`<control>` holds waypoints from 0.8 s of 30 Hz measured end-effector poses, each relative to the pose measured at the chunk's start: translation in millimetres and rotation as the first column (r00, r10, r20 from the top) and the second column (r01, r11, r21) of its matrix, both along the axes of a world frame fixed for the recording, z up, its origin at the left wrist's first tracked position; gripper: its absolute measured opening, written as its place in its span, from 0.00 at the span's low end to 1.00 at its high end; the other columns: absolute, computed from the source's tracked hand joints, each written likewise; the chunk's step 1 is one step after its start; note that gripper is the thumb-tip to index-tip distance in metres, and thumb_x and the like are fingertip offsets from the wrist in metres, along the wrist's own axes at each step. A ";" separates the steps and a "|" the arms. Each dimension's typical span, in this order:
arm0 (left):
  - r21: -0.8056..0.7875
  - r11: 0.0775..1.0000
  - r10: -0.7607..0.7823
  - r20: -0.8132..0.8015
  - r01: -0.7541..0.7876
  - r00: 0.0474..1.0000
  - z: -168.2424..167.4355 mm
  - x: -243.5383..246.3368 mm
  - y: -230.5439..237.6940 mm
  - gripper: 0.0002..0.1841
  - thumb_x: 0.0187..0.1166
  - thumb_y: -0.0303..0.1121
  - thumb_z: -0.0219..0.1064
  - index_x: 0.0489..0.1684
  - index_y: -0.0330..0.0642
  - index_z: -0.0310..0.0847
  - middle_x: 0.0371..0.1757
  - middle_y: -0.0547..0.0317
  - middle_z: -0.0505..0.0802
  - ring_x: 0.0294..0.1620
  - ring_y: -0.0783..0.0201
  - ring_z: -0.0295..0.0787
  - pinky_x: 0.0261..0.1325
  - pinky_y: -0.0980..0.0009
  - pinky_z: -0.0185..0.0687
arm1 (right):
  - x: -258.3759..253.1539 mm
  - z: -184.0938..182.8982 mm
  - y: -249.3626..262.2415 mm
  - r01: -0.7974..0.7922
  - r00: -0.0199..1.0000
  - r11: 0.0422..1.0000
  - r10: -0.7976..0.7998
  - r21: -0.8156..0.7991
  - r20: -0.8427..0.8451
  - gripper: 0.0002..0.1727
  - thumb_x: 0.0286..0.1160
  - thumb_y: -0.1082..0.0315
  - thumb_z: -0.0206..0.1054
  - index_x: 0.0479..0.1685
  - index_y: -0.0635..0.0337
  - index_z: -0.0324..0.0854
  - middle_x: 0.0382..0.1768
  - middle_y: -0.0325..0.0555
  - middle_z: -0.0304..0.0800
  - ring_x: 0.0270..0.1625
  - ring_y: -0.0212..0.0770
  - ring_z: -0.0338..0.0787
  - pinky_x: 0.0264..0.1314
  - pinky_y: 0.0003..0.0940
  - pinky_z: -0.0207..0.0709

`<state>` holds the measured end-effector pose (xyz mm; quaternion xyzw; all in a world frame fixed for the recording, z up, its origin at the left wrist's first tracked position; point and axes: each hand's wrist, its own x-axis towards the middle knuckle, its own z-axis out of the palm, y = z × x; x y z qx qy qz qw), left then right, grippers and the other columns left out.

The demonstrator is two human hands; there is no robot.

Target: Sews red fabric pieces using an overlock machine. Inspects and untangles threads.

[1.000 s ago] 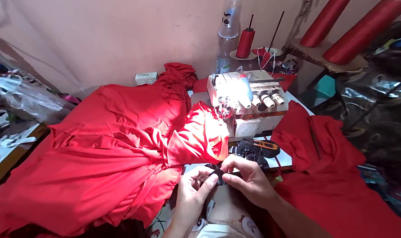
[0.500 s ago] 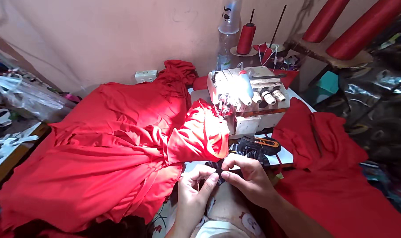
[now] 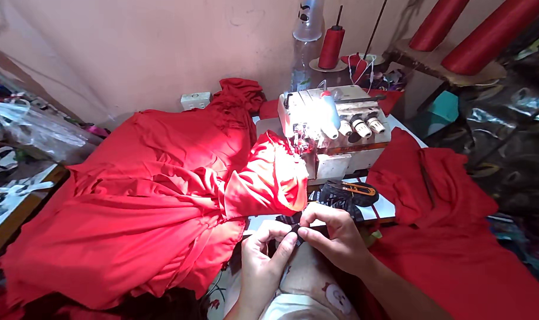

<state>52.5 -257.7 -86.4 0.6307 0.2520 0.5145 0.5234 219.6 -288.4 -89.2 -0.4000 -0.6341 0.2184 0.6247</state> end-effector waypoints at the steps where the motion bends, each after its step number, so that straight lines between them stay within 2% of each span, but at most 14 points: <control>1: -0.001 1.000 0.000 -0.002 0.000 1.000 0.1 0.3 -0.1 0.03 0.73 0.28 0.71 0.35 0.41 0.91 0.38 0.69 0.96 0.40 0.80 0.92 0.50 0.81 0.88 | 0.5 0.2 0.0 -0.003 1.000 1.000 0.003 -0.001 0.002 0.10 0.74 0.66 0.67 0.29 0.62 0.85 0.33 0.36 0.88 0.44 0.17 0.85 0.50 0.11 0.76; 8: 0.037 0.999 0.035 -0.035 -0.034 0.999 3.1 0.7 -3.0 0.04 0.72 0.29 0.71 0.34 0.40 0.91 0.38 0.69 0.96 0.41 0.79 0.92 0.51 0.81 0.89 | 0.1 1.5 -1.9 -0.041 0.999 0.999 0.041 -0.006 -0.028 0.08 0.74 0.67 0.66 0.31 0.63 0.84 0.34 0.36 0.88 0.44 0.17 0.84 0.48 0.11 0.77; 13: 0.055 0.998 -0.020 0.029 0.018 0.999 2.2 0.5 -10.9 0.07 0.74 0.37 0.71 0.37 0.47 0.92 0.39 0.73 0.95 0.44 0.81 0.91 0.53 0.81 0.87 | -7.4 3.2 -6.4 -0.040 0.993 0.996 0.048 0.077 -0.108 0.08 0.77 0.66 0.66 0.33 0.60 0.84 0.35 0.34 0.87 0.45 0.17 0.84 0.49 0.12 0.77; 16: 0.074 0.997 0.014 0.068 -0.019 0.998 4.1 3.0 -19.3 0.05 0.74 0.30 0.70 0.32 0.47 0.92 0.38 0.72 0.95 0.42 0.81 0.91 0.50 0.81 0.88 | -10.3 5.6 -10.4 -0.050 0.991 0.992 0.064 0.114 -0.114 0.06 0.76 0.69 0.67 0.34 0.62 0.84 0.35 0.37 0.87 0.43 0.19 0.85 0.48 0.13 0.79; 18: 0.112 0.993 0.030 0.036 -0.034 0.999 8.8 0.0 -24.0 0.05 0.73 0.29 0.70 0.30 0.47 0.92 0.39 0.72 0.95 0.43 0.81 0.91 0.50 0.82 0.87 | -8.3 10.5 -13.5 -0.028 0.998 0.991 0.034 0.133 -0.044 0.04 0.72 0.70 0.68 0.36 0.62 0.85 0.37 0.39 0.89 0.47 0.21 0.87 0.53 0.14 0.79; 21: 0.274 0.961 0.063 -0.113 -0.030 0.992 14.1 -9.0 -25.4 0.04 0.71 0.33 0.75 0.30 0.44 0.91 0.44 0.67 0.94 0.50 0.80 0.89 0.53 0.83 0.86 | 3.2 21.9 -18.5 0.001 0.977 0.985 -0.038 0.175 0.211 0.11 0.69 0.62 0.72 0.46 0.56 0.90 0.47 0.43 0.90 0.59 0.29 0.84 0.64 0.20 0.74; 24: 0.510 0.860 0.191 -0.295 -0.015 0.936 17.9 -13.5 -24.4 0.06 0.71 0.36 0.74 0.27 0.46 0.88 0.42 0.65 0.93 0.55 0.77 0.86 0.59 0.82 0.80 | 15.5 31.7 -24.6 -0.013 0.899 0.980 -0.076 0.200 0.431 0.08 0.71 0.57 0.70 0.41 0.46 0.92 0.55 0.45 0.88 0.64 0.39 0.80 0.66 0.30 0.72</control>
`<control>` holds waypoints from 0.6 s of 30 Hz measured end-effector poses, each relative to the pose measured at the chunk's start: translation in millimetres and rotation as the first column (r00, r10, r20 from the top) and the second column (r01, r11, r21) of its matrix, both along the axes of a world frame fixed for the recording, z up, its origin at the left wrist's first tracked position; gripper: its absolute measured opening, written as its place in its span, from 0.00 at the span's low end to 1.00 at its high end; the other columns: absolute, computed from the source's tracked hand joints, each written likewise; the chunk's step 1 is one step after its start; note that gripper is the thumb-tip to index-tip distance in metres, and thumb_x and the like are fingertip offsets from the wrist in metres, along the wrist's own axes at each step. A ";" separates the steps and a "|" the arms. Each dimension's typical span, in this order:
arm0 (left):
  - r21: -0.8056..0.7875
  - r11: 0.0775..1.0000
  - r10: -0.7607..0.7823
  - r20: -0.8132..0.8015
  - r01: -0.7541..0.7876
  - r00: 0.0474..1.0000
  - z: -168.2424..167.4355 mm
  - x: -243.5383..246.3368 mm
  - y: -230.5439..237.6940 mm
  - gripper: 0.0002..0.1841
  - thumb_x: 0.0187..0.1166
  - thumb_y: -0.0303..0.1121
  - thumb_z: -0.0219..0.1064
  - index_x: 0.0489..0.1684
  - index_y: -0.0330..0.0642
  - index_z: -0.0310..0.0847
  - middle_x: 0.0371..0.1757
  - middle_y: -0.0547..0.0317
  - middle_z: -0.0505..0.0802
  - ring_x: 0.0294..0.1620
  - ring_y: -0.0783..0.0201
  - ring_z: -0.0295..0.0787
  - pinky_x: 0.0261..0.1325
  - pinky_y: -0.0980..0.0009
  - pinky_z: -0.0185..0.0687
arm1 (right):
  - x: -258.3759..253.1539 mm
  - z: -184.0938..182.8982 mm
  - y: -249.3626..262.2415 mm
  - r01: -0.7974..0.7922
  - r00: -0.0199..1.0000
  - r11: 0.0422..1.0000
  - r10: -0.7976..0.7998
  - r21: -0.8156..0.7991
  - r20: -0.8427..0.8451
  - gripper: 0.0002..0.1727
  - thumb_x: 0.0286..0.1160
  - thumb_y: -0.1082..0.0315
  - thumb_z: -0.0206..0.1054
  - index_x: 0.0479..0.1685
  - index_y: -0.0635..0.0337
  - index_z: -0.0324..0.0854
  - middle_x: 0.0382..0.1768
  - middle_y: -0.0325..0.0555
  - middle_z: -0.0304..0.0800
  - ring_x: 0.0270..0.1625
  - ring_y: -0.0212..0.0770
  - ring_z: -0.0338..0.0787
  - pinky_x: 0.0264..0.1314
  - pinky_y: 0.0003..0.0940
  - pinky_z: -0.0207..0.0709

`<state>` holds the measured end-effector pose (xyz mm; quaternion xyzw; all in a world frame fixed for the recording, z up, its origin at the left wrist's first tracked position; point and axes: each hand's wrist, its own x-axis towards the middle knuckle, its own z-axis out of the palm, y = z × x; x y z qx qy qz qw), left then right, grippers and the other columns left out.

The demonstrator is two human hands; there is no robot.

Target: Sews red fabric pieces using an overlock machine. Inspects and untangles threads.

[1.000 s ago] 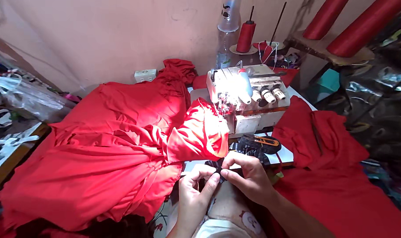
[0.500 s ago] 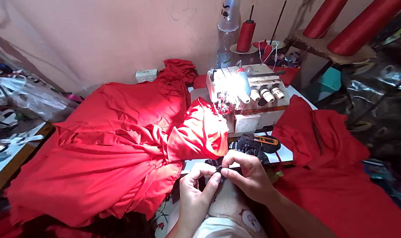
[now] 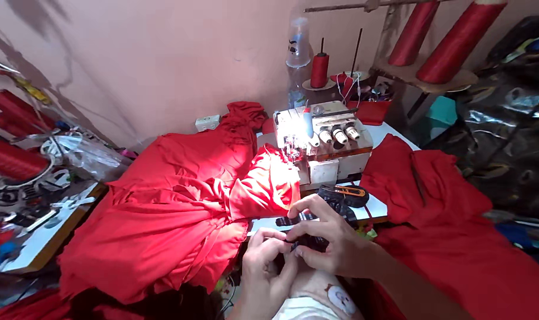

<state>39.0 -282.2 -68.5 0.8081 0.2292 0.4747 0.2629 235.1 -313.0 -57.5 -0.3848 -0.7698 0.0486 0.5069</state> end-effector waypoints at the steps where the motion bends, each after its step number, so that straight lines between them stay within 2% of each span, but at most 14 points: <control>1: 0.075 0.997 0.017 -0.055 -0.013 0.998 1.1 -0.2 0.5 0.07 0.71 0.37 0.72 0.26 0.47 0.87 0.39 0.65 0.93 0.55 0.75 0.85 0.62 0.79 0.77 | 3.4 2.0 -2.0 0.003 0.999 1.000 -0.003 0.008 0.054 0.07 0.71 0.58 0.69 0.37 0.45 0.92 0.56 0.45 0.88 0.65 0.41 0.80 0.66 0.33 0.72; 4: 0.190 0.982 0.027 -0.149 0.002 0.989 0.9 0.7 2.9 0.07 0.71 0.37 0.71 0.26 0.48 0.87 0.34 0.67 0.93 0.53 0.72 0.85 0.63 0.75 0.73 | 10.3 0.6 -6.3 0.008 0.991 0.999 -0.015 0.050 0.136 0.09 0.73 0.59 0.69 0.29 0.46 0.91 0.55 0.44 0.89 0.68 0.43 0.80 0.67 0.34 0.72; 6: 0.220 0.975 0.008 -0.175 0.032 0.985 -2.4 2.8 7.7 0.06 0.72 0.37 0.70 0.28 0.48 0.90 0.35 0.68 0.94 0.54 0.71 0.85 0.65 0.76 0.72 | 12.8 -3.5 -9.9 0.063 0.983 0.996 -0.074 0.070 0.169 0.10 0.75 0.60 0.68 0.29 0.45 0.91 0.55 0.42 0.89 0.68 0.43 0.79 0.69 0.33 0.70; 8: 0.323 0.945 0.043 -0.247 0.041 0.968 -6.4 8.8 19.9 0.09 0.75 0.43 0.68 0.35 0.51 0.90 0.39 0.68 0.95 0.58 0.68 0.85 0.69 0.72 0.71 | 17.8 -9.9 -10.1 0.162 0.972 0.982 -0.176 0.096 0.159 0.10 0.78 0.58 0.65 0.30 0.42 0.90 0.53 0.39 0.90 0.70 0.42 0.79 0.72 0.34 0.70; 10: 0.509 0.860 0.199 -0.369 0.019 0.908 -12.8 21.2 38.8 0.20 0.77 0.53 0.62 0.47 0.51 0.93 0.50 0.63 0.96 0.64 0.58 0.85 0.72 0.60 0.71 | 29.2 -18.4 -2.6 0.263 0.958 0.954 -0.276 0.141 0.080 0.10 0.83 0.56 0.63 0.35 0.42 0.87 0.53 0.39 0.88 0.71 0.42 0.79 0.75 0.37 0.70; 11: 0.594 0.804 0.273 -0.409 0.027 0.871 -18.6 28.7 51.2 0.23 0.78 0.55 0.60 0.50 0.48 0.94 0.53 0.58 0.96 0.65 0.53 0.88 0.75 0.55 0.72 | 35.7 -22.5 3.9 0.324 0.942 0.931 -0.334 0.170 0.034 0.10 0.84 0.56 0.62 0.38 0.42 0.87 0.53 0.40 0.88 0.70 0.41 0.79 0.75 0.37 0.69; 12: 0.648 0.759 0.301 -0.433 0.061 0.850 -25.0 35.2 65.0 0.22 0.80 0.51 0.61 0.49 0.45 0.95 0.51 0.55 0.97 0.63 0.51 0.91 0.75 0.52 0.74 | 41.5 -25.5 11.1 0.390 0.918 0.900 -0.397 0.194 -0.004 0.10 0.85 0.56 0.62 0.39 0.42 0.88 0.52 0.40 0.88 0.69 0.41 0.79 0.74 0.37 0.69; 14: 0.640 0.751 0.192 -0.447 0.163 0.873 -27.9 40.6 87.6 0.12 0.80 0.37 0.65 0.34 0.43 0.94 0.37 0.54 0.96 0.53 0.52 0.94 0.71 0.57 0.81 | 51.9 -29.5 27.6 0.500 0.862 0.834 -0.506 0.233 -0.040 0.08 0.82 0.58 0.65 0.39 0.42 0.91 0.49 0.42 0.88 0.65 0.43 0.79 0.71 0.36 0.69; 15: 0.594 0.776 0.106 -0.454 0.212 0.885 -19.8 39.4 92.3 0.12 0.80 0.34 0.64 0.32 0.43 0.93 0.34 0.54 0.94 0.47 0.55 0.93 0.63 0.61 0.85 | 56.8 -31.7 37.2 0.536 0.837 0.804 -0.545 0.257 -0.042 0.08 0.81 0.59 0.66 0.40 0.42 0.92 0.48 0.43 0.88 0.63 0.44 0.80 0.69 0.37 0.69; 16: 0.542 0.805 0.047 -0.463 0.240 0.885 -5.9 36.5 92.7 0.13 0.82 0.34 0.61 0.32 0.43 0.92 0.33 0.54 0.92 0.43 0.56 0.91 0.55 0.65 0.85 | 60.1 -34.1 47.0 0.565 0.813 0.775 -0.582 0.282 -0.029 0.08 0.81 0.60 0.66 0.41 0.42 0.91 0.48 0.43 0.88 0.63 0.46 0.80 0.69 0.39 0.69; 17: 0.515 0.827 0.063 -0.483 0.225 0.873 11.9 32.2 88.8 0.15 0.85 0.37 0.58 0.35 0.43 0.91 0.36 0.53 0.93 0.43 0.56 0.91 0.52 0.65 0.86 | 60.8 -36.5 56.2 0.589 0.788 0.749 -0.615 0.303 -0.013 0.08 0.81 0.60 0.66 0.42 0.42 0.92 0.47 0.44 0.89 0.63 0.47 0.81 0.69 0.41 0.69; 18: 0.533 0.829 0.153 -0.508 0.169 0.848 31.7 28.6 83.0 0.17 0.86 0.37 0.56 0.39 0.41 0.92 0.43 0.48 0.97 0.47 0.51 0.95 0.51 0.59 0.88 | 59.5 -38.8 65.2 0.607 0.764 0.723 -0.645 0.329 0.008 0.08 0.80 0.61 0.66 0.41 0.43 0.92 0.46 0.45 0.90 0.62 0.49 0.83 0.69 0.44 0.70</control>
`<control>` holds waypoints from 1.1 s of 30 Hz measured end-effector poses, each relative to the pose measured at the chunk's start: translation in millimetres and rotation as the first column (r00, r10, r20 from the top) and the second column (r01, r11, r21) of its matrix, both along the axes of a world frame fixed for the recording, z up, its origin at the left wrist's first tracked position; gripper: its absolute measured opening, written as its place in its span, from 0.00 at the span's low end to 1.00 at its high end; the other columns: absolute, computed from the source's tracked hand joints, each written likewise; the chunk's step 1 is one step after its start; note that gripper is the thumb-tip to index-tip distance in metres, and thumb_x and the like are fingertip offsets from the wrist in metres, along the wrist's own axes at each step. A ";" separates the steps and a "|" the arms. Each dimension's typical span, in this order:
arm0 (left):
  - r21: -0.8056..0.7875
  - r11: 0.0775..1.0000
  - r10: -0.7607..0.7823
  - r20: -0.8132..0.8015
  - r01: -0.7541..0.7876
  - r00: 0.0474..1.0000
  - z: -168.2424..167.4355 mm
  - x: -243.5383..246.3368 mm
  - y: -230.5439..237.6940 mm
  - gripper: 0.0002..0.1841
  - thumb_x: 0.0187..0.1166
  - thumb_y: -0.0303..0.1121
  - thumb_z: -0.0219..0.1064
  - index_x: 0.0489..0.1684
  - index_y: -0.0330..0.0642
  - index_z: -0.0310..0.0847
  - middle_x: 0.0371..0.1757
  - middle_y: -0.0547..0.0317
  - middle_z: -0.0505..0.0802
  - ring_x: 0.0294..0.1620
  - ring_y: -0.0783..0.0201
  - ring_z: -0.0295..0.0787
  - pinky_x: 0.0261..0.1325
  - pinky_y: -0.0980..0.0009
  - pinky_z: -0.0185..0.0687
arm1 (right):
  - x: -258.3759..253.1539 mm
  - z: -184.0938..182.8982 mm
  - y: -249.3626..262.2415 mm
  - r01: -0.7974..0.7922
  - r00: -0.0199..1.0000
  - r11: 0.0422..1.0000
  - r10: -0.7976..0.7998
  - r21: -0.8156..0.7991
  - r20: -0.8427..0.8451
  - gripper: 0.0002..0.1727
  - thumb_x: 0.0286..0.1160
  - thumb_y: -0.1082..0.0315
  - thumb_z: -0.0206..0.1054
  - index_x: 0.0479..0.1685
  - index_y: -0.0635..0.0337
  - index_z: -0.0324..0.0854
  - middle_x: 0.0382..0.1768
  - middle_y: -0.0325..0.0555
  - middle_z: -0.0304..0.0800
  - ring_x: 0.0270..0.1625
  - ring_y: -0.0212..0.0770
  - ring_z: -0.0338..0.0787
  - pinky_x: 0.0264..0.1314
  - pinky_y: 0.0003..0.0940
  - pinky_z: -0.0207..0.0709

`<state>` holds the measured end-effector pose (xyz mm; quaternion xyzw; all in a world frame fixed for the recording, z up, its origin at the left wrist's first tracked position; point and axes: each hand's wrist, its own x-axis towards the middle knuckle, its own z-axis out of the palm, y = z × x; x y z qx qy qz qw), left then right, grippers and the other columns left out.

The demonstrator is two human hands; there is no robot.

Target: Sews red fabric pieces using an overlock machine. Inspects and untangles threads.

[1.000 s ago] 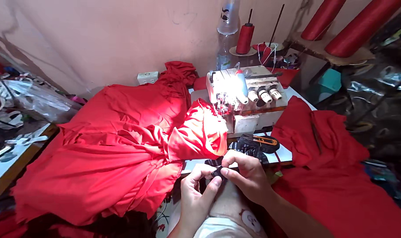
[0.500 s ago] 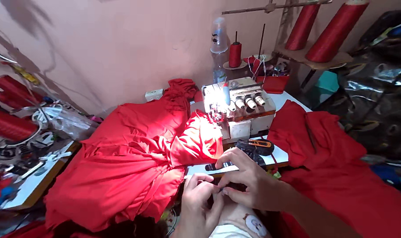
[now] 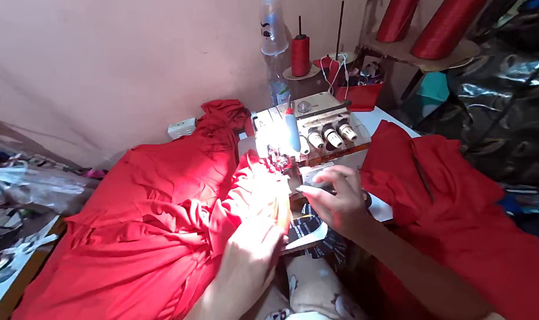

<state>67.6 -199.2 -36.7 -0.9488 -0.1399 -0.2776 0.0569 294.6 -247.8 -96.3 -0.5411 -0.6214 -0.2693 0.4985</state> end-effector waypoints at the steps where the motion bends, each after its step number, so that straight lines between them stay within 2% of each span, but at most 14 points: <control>1: 0.052 0.993 0.111 -0.041 -0.108 0.993 17.7 -2.7 -4.2 0.18 0.85 0.37 0.55 0.44 0.39 0.92 0.49 0.45 0.97 0.52 0.46 0.96 0.53 0.53 0.89 | -2.6 -2.6 9.0 0.030 0.999 1.000 -0.030 0.010 0.033 0.08 0.79 0.61 0.67 0.40 0.44 0.93 0.45 0.45 0.91 0.60 0.50 0.84 0.68 0.46 0.71; 2: 0.124 0.970 0.219 -0.050 -0.211 0.975 31.0 -3.6 -6.0 0.18 0.85 0.38 0.56 0.44 0.36 0.92 0.50 0.43 0.97 0.53 0.43 0.95 0.53 0.49 0.88 | -6.6 -5.3 16.4 0.042 0.997 0.999 -0.043 0.012 0.060 0.08 0.79 0.62 0.67 0.40 0.45 0.93 0.44 0.45 0.91 0.59 0.50 0.86 0.68 0.47 0.71; 4: 0.238 0.915 0.339 -0.020 -0.325 0.941 45.5 -2.0 -3.8 0.20 0.75 0.43 0.60 0.36 0.33 0.90 0.42 0.40 0.94 0.46 0.41 0.92 0.46 0.51 0.80 | -17.9 -9.1 27.1 0.043 0.996 0.999 -0.045 0.019 0.081 0.08 0.77 0.64 0.68 0.38 0.45 0.94 0.42 0.45 0.92 0.57 0.49 0.86 0.67 0.45 0.70; 5: 0.232 0.917 0.336 -0.014 -0.324 0.942 48.6 -0.5 -2.6 0.19 0.73 0.43 0.61 0.33 0.35 0.90 0.39 0.42 0.94 0.43 0.44 0.91 0.44 0.53 0.77 | -23.4 -10.0 29.5 0.043 0.996 0.999 -0.044 0.010 0.078 0.08 0.75 0.65 0.69 0.37 0.45 0.95 0.42 0.45 0.93 0.56 0.49 0.86 0.65 0.43 0.70; 7: 0.113 0.962 0.252 -0.028 -0.248 0.967 48.6 3.4 -4.5 0.16 0.75 0.41 0.62 0.28 0.40 0.91 0.34 0.49 0.95 0.40 0.50 0.91 0.47 0.57 0.78 | -31.9 -11.1 28.4 0.055 0.997 0.997 -0.052 -0.053 0.057 0.09 0.75 0.63 0.67 0.35 0.45 0.95 0.43 0.46 0.94 0.54 0.49 0.86 0.61 0.42 0.71; 10: -0.013 0.988 0.153 -0.069 -0.154 0.986 42.0 9.2 -12.6 0.13 0.78 0.38 0.63 0.32 0.44 0.92 0.31 0.55 0.92 0.37 0.56 0.87 0.46 0.61 0.73 | -37.1 -11.9 19.1 0.109 0.993 0.976 -0.097 -0.190 0.072 0.14 0.76 0.55 0.64 0.39 0.47 0.95 0.45 0.49 0.95 0.52 0.53 0.90 0.55 0.47 0.76; 12: -0.034 0.990 0.137 -0.057 -0.139 0.989 38.2 11.5 -15.2 0.12 0.77 0.36 0.64 0.31 0.43 0.93 0.29 0.55 0.92 0.36 0.57 0.85 0.47 0.63 0.71 | -40.5 -13.7 12.9 0.133 0.989 0.951 -0.109 -0.280 0.100 0.19 0.78 0.51 0.60 0.45 0.49 0.96 0.42 0.50 0.95 0.44 0.52 0.91 0.43 0.46 0.78; 14: -0.049 0.989 0.134 -0.050 -0.137 0.990 35.9 11.9 -16.3 0.12 0.78 0.36 0.64 0.31 0.43 0.92 0.28 0.55 0.91 0.36 0.58 0.85 0.49 0.65 0.71 | -44.0 -15.6 9.8 0.136 0.989 0.930 -0.104 -0.340 0.109 0.21 0.78 0.52 0.57 0.49 0.52 0.95 0.35 0.49 0.92 0.34 0.50 0.89 0.31 0.42 0.74; 17: -0.080 0.988 0.127 -0.049 -0.131 0.991 34.8 13.2 -17.8 0.10 0.78 0.35 0.66 0.32 0.42 0.92 0.28 0.55 0.90 0.35 0.60 0.83 0.48 0.67 0.69 | -45.3 -14.6 9.6 0.117 0.991 0.917 -0.085 -0.380 0.099 0.21 0.75 0.56 0.57 0.50 0.54 0.94 0.28 0.47 0.88 0.25 0.46 0.85 0.22 0.37 0.70; 20: -0.123 0.986 0.107 -0.057 -0.113 0.993 33.5 12.7 -18.2 0.10 0.78 0.35 0.66 0.33 0.41 0.92 0.29 0.54 0.90 0.38 0.59 0.83 0.50 0.67 0.70 | -43.9 -13.6 12.2 0.079 0.996 0.915 -0.052 -0.397 0.078 0.20 0.71 0.58 0.59 0.50 0.55 0.94 0.24 0.46 0.85 0.22 0.45 0.83 0.20 0.35 0.67; 25: -0.159 0.983 0.083 -0.058 -0.092 0.995 33.8 11.6 -19.0 0.10 0.80 0.35 0.66 0.36 0.40 0.91 0.29 0.53 0.89 0.37 0.59 0.79 0.49 0.67 0.64 | -42.3 -14.8 14.9 0.041 0.999 0.902 -0.022 -0.429 0.050 0.19 0.72 0.59 0.59 0.50 0.54 0.93 0.23 0.46 0.84 0.21 0.44 0.83 0.19 0.34 0.66; 33: -0.162 0.983 0.078 -0.044 -0.084 0.996 30.7 12.8 -22.2 0.11 0.81 0.35 0.65 0.37 0.39 0.91 0.29 0.52 0.88 0.36 0.59 0.78 0.50 0.67 0.63 | -41.6 -15.8 16.4 0.005 1.000 0.891 0.007 -0.453 0.025 0.19 0.70 0.61 0.61 0.53 0.55 0.93 0.24 0.47 0.85 0.22 0.45 0.84 0.19 0.35 0.66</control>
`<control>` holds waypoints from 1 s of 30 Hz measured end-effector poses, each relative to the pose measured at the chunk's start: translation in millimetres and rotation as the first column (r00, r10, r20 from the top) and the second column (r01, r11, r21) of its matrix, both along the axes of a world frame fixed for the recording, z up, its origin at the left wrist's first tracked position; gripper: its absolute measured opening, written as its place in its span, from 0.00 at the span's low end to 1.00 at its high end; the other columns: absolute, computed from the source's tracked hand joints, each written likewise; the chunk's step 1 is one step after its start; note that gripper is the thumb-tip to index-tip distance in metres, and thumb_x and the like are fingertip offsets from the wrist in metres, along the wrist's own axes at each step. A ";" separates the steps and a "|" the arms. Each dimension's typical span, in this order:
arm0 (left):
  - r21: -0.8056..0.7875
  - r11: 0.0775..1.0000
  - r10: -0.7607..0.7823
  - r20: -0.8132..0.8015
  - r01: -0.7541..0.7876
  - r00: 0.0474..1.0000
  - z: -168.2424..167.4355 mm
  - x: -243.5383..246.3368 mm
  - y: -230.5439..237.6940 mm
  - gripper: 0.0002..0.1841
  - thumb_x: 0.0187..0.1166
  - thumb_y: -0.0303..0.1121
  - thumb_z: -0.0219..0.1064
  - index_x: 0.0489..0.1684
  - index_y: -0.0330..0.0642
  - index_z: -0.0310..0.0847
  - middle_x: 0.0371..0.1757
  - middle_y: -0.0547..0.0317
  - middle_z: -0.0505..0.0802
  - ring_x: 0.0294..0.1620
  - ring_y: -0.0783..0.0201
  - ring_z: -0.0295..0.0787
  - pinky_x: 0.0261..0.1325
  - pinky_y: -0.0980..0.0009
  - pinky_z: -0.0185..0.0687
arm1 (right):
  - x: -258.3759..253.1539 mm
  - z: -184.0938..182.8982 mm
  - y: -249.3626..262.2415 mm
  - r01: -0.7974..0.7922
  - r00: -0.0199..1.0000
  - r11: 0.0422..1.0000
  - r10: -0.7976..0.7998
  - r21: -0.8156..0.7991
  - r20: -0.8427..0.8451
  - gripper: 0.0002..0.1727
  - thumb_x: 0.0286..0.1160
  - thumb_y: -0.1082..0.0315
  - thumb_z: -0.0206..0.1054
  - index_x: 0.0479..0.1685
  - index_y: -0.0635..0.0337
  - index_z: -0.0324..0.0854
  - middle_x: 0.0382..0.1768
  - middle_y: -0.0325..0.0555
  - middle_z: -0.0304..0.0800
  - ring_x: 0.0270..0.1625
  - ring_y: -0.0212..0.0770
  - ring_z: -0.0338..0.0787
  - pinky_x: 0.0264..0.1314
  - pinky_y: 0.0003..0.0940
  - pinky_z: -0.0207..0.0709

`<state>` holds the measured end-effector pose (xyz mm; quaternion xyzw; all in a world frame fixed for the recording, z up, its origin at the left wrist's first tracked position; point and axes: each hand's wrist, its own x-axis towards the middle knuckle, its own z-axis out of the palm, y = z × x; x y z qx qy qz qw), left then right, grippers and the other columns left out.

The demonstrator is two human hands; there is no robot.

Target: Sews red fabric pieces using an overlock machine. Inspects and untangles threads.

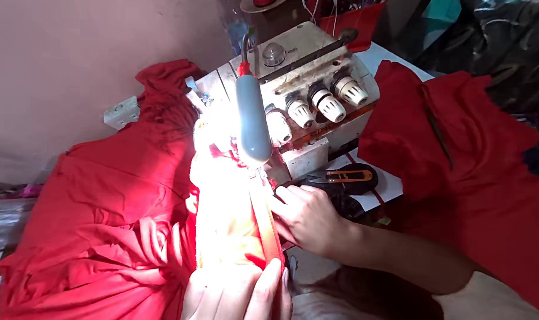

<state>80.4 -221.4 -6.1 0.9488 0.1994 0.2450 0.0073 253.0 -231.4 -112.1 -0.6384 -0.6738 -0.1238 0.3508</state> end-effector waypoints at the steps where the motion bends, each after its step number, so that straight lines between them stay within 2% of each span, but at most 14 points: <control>1: 0.001 1.000 -0.003 0.003 0.003 1.000 -0.6 0.3 0.0 0.11 0.81 0.35 0.65 0.37 0.40 0.91 0.30 0.52 0.88 0.36 0.59 0.78 0.49 0.67 0.63 | 0.1 0.4 -0.2 -0.003 1.000 1.000 0.003 -0.009 0.000 0.19 0.69 0.61 0.61 0.54 0.55 0.93 0.24 0.47 0.85 0.22 0.46 0.84 0.19 0.35 0.66; 7: 0.012 1.000 0.000 -0.010 0.000 1.000 -5.4 1.1 -1.2 0.11 0.79 0.35 0.66 0.35 0.39 0.92 0.29 0.54 0.90 0.37 0.61 0.79 0.50 0.68 0.63 | 0.4 0.9 -1.0 -0.015 1.000 0.999 0.014 -0.035 -0.008 0.20 0.66 0.63 0.62 0.54 0.57 0.93 0.24 0.47 0.85 0.23 0.46 0.85 0.19 0.35 0.67; 13: -0.002 1.000 0.007 0.001 -0.007 1.000 -7.1 -3.0 -0.7 0.10 0.80 0.35 0.67 0.37 0.39 0.92 0.27 0.53 0.88 0.36 0.60 0.78 0.49 0.68 0.64 | -3.9 -0.2 -1.6 -0.002 1.000 1.000 0.002 -0.018 -0.006 0.18 0.64 0.63 0.64 0.49 0.59 0.92 0.22 0.46 0.84 0.21 0.44 0.84 0.18 0.34 0.67; 19: 0.007 0.999 0.045 0.075 -0.046 0.996 0.8 -7.5 6.0 0.11 0.81 0.37 0.66 0.36 0.41 0.90 0.30 0.54 0.86 0.40 0.61 0.76 0.51 0.70 0.63 | -12.8 1.8 -1.2 0.052 0.999 0.999 -0.052 0.008 -0.015 0.17 0.68 0.61 0.64 0.50 0.59 0.93 0.20 0.45 0.85 0.20 0.44 0.84 0.19 0.34 0.67; 25: 0.000 0.999 0.039 0.064 -0.039 0.997 -0.7 -6.7 4.5 0.12 0.81 0.37 0.66 0.36 0.39 0.91 0.29 0.53 0.86 0.39 0.61 0.76 0.50 0.69 0.62 | -13.0 2.7 -1.5 0.049 0.998 0.999 -0.049 0.001 -0.034 0.15 0.68 0.63 0.65 0.48 0.59 0.93 0.20 0.46 0.84 0.21 0.45 0.84 0.19 0.35 0.67; 30: -0.013 0.999 0.037 0.040 -0.036 0.999 -1.6 -5.4 2.7 0.11 0.81 0.37 0.67 0.36 0.40 0.91 0.28 0.53 0.86 0.39 0.61 0.76 0.50 0.69 0.62 | -10.2 4.8 -2.0 0.035 0.999 0.999 -0.035 -0.031 -0.018 0.16 0.69 0.65 0.64 0.51 0.59 0.92 0.20 0.46 0.83 0.21 0.45 0.84 0.19 0.35 0.67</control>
